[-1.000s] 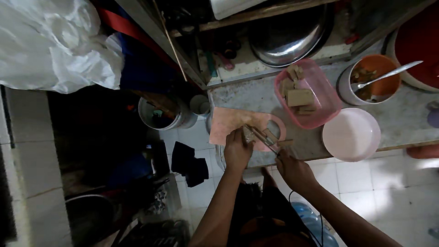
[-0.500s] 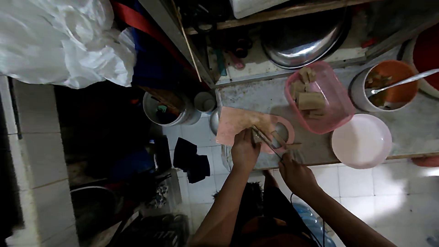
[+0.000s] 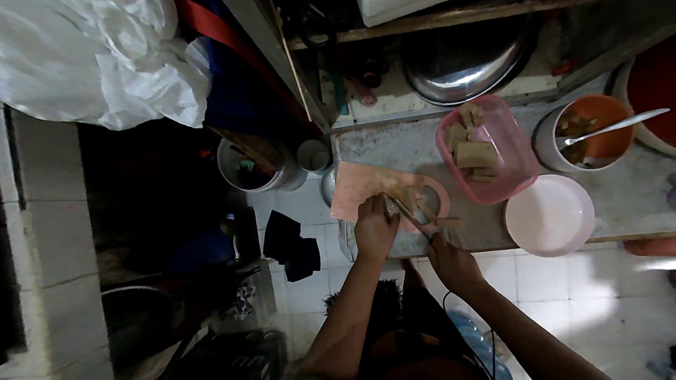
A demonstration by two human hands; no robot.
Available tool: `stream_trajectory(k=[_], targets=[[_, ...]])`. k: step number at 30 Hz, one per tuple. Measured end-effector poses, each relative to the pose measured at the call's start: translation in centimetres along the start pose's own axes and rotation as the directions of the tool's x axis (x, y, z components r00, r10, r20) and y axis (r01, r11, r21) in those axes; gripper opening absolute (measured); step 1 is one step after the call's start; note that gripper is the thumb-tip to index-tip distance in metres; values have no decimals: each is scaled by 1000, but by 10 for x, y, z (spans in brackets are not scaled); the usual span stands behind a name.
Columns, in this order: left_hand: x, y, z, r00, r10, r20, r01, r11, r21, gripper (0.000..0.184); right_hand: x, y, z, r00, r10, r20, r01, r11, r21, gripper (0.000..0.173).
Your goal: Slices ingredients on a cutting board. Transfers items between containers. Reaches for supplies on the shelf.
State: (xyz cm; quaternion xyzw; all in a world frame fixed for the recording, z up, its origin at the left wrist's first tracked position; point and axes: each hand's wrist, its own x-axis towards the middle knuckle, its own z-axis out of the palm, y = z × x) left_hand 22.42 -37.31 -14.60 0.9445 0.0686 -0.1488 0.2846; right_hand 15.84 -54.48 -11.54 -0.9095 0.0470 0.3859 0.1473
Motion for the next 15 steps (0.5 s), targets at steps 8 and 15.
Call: stream_trajectory(k=[8,15], targets=[[-2,1,-6,997,-46,55,46,999,4,64,-1,-4,-8,1000,-7,-1,7,999,34,45],[2,0,-6,997,-42,60,40,999,30,62,-5,-4,4,999,45,-11,-45,999,-23,48]])
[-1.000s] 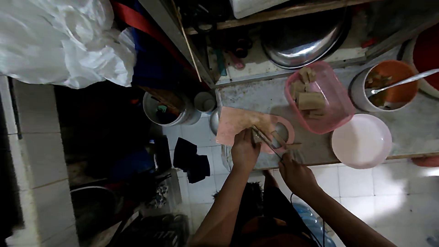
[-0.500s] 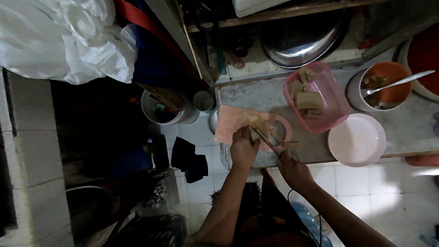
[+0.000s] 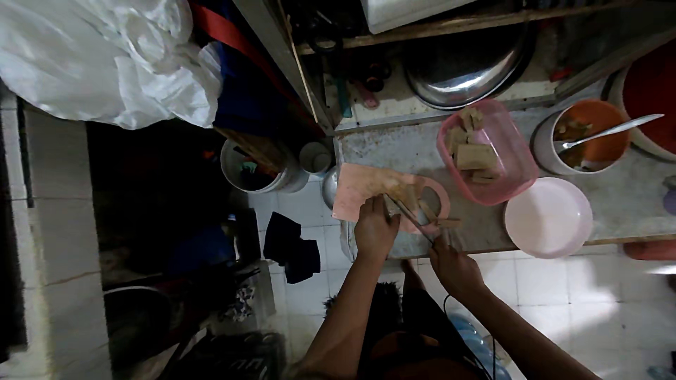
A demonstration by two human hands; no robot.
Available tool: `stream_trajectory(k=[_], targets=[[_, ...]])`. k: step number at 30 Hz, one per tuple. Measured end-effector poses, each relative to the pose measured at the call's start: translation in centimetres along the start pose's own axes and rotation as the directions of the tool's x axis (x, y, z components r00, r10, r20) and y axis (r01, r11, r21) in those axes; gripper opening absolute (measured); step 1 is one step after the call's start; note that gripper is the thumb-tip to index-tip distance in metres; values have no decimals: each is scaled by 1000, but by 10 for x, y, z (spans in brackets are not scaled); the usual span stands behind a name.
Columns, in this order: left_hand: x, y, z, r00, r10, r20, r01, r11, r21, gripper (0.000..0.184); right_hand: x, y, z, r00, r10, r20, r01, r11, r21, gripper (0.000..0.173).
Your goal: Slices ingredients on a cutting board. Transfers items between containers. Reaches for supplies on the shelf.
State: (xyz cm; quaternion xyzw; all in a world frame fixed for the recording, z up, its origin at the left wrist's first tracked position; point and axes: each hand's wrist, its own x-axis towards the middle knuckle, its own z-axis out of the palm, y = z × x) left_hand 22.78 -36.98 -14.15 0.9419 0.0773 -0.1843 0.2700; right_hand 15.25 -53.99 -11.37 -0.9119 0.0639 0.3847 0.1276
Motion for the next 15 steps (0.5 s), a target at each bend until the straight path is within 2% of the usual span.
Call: stream_trajectory(k=[2,3,7,11,15], targets=[[0,-3,2,999,19,-30,-20,1000,-7,61,-3,12,9,989,-64,-131,63,998,-12,43],[-1,-4,3,999,27,-38,-28,1000,-11,62,-3,14,11,985,-78,-152,78,997,-7,42],[-1,-4,-9,998,12,60,-11,1000,-2,69,-2,4,-11,999,-33,-41,35,998,56,44],[-3,-2,-18,993,13,118,-15,1000,11,64,-9,-2,-15,990,-104,-91,111,992,65,41],[-2,-1,-17,993,-2,114,0,1000,22,58,-3,0,-5,961,-174,-214,177,984,-5,41]])
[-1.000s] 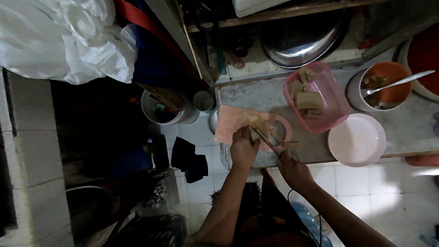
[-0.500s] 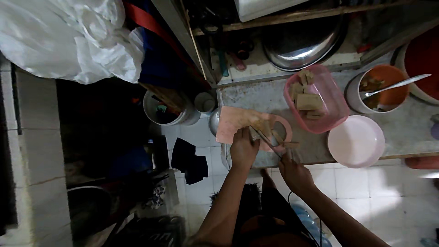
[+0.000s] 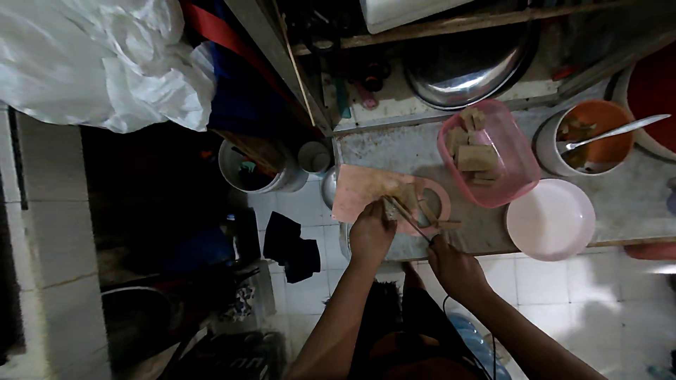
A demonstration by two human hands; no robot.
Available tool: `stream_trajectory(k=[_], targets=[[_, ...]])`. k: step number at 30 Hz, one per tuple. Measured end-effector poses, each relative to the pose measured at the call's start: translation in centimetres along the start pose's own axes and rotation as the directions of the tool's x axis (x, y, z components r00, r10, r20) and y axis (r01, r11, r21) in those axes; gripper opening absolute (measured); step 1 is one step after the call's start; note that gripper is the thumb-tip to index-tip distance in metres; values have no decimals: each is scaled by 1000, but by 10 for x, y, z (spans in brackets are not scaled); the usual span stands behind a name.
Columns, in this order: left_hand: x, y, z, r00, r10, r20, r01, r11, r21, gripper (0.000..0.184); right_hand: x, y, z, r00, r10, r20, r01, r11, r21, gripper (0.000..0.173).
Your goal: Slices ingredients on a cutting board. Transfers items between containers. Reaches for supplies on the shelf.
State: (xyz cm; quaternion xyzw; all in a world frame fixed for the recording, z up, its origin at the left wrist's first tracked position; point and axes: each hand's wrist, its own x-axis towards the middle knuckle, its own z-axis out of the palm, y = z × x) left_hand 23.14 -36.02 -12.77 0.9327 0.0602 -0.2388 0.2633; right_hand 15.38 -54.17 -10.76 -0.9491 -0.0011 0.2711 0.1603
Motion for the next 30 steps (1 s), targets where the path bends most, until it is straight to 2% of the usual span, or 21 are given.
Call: stream_trajectory(k=[2,7,10,13,15,19,22,25,30], targets=[[0,-1,2,1000,5,-12,-5,1000,9,57,0,2,3,999,-19,-36,19,1000,-12,41],[1,0,4,1000,12,-27,-11,1000,20,52,0,-2,0,999,17,41,-17,1000,-20,41],[2,-2,4,999,26,-35,-26,999,19,52,0,-2,2,1000,17,25,-16,999,-38,40],[5,-3,4,999,40,-11,-40,999,29,54,12,-8,3,996,28,81,-26,999,-23,40],[4,-6,7,997,67,-23,-66,996,67,52,29,-18,3,978,81,193,-83,997,0,45],[6,-7,13,986,120,-112,-109,989,100,51,31,-14,14,996,38,83,-38,999,-2,45],[4,-6,17,983,119,-137,-108,991,83,50,20,-13,6,976,114,183,-112,993,-25,44],[1,-8,22,981,133,-142,-121,989,87,51,11,-10,10,977,120,174,-120,993,-10,44],[-2,-8,26,970,170,-173,-156,984,89,49,35,-33,9,967,126,222,-136,990,31,50]])
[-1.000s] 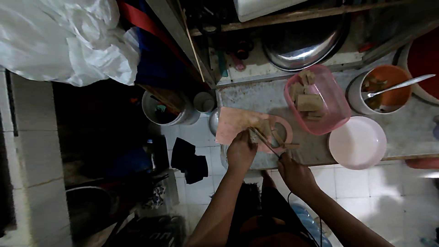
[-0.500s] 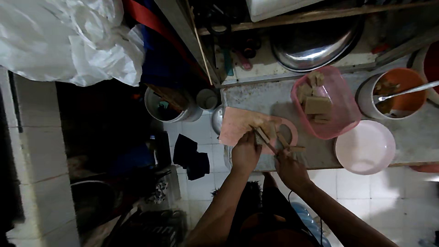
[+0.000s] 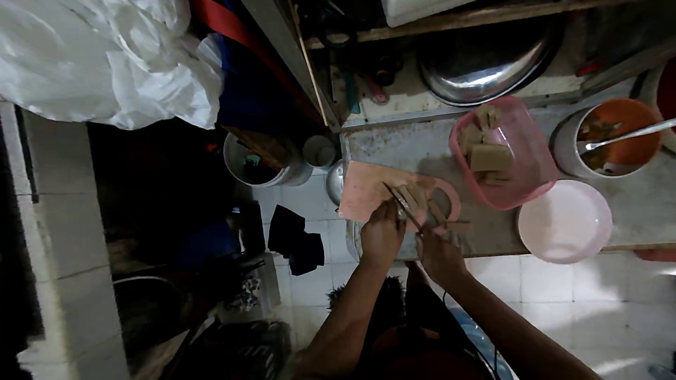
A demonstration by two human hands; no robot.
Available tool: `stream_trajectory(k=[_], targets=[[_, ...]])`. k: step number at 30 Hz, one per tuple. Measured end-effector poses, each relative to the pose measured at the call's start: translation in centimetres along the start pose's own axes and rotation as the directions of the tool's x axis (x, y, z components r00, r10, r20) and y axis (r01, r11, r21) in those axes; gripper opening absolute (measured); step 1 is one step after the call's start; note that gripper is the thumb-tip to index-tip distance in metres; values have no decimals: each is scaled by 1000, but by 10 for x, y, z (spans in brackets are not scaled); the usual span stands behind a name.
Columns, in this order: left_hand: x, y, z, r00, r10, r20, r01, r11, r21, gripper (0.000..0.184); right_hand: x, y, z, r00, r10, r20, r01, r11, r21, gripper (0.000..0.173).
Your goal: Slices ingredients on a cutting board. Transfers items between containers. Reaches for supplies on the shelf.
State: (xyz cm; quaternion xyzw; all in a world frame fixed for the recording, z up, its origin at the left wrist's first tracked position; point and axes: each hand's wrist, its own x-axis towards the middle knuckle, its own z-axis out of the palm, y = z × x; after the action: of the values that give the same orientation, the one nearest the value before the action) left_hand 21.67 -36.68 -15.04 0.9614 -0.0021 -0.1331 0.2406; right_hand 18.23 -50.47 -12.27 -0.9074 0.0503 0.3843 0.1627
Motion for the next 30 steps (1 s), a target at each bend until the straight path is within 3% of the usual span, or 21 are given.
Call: stream_trajectory(k=[7,10,13,16,20,24,30], targets=[[1,1,1,999,-37,-13,38,999,11,49,-32,26,5,997,64,37,-62,996,-60,48],[-2,2,1,999,-48,-5,48,999,-10,51,-35,43,5,1000,13,19,-13,1000,-16,48],[2,8,-12,986,-129,105,136,989,-66,58,-31,45,-9,999,7,34,-9,999,42,46],[5,4,-18,973,-194,129,219,950,-222,63,-35,35,-15,999,8,43,-11,997,70,44],[6,-4,-13,955,-277,106,293,827,-479,49,-42,31,-3,992,-71,-102,78,994,69,41],[6,-6,-7,949,-308,63,296,806,-513,37,-41,31,3,990,-77,-115,80,997,19,41],[4,-6,-3,953,-303,25,267,792,-549,35,-40,30,10,985,-90,-146,90,996,-6,40]])
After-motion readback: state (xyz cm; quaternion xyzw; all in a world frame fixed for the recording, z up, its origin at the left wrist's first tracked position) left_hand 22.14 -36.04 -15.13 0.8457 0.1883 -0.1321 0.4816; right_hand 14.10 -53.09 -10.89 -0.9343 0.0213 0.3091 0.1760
